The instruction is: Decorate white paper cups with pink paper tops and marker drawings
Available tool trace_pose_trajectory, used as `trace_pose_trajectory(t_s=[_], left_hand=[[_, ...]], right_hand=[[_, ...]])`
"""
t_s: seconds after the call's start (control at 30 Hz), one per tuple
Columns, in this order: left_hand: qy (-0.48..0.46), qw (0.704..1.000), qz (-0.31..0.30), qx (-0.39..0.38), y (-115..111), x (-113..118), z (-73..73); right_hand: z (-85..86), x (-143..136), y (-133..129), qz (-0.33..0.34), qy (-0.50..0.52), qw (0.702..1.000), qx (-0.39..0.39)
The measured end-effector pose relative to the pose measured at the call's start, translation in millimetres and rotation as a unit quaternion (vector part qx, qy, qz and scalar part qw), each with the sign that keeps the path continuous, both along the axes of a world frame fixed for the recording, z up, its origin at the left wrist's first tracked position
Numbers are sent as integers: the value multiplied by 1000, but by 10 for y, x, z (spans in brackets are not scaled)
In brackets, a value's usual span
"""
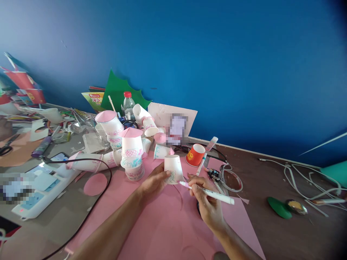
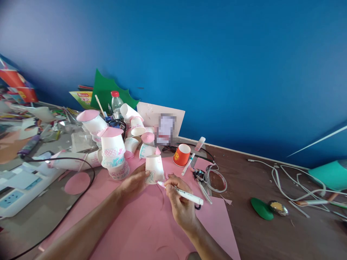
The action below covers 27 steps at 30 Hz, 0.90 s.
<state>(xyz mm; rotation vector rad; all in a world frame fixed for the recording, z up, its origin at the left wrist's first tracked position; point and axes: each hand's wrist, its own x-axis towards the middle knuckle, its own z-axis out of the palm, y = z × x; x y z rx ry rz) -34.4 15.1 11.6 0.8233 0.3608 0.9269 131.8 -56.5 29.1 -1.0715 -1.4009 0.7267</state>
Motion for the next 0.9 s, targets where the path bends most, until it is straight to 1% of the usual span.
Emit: trace_pose_trajectory(t_s=[0.1,0.2,0.33,0.47,0.57,0.67,0.8,0.9], left_hand=[[6,1000,1,1,1,-1,-22],[5,1000,0,-6,0,-1,-26],[2,1000,6,-14,-1,1,2],[-4,1000,-6,-10,1,2,17],[-11,1000,-21,-1,4,0,7],[-13,1000,-24,-1,5,-3,-7],[-5,1000,-8,-13,7,-8,-16],[-3,1000,-3,-18,4,-9,-6]], right_hand=[[-2,-10,5,-6,-11,1000,-5],[-10,-16,13,-31,-11,999,-5],[-61,-3,25,-61,41,997,-7],[-78,7,22,-46,49,998,-14],[-25,-9,14,-35,27,999,-9],[6,-25,17,-36,10,999,-8],[-78,-10,39,-54,48,997,-22],[-154,15,47,-41,92,994,-38]])
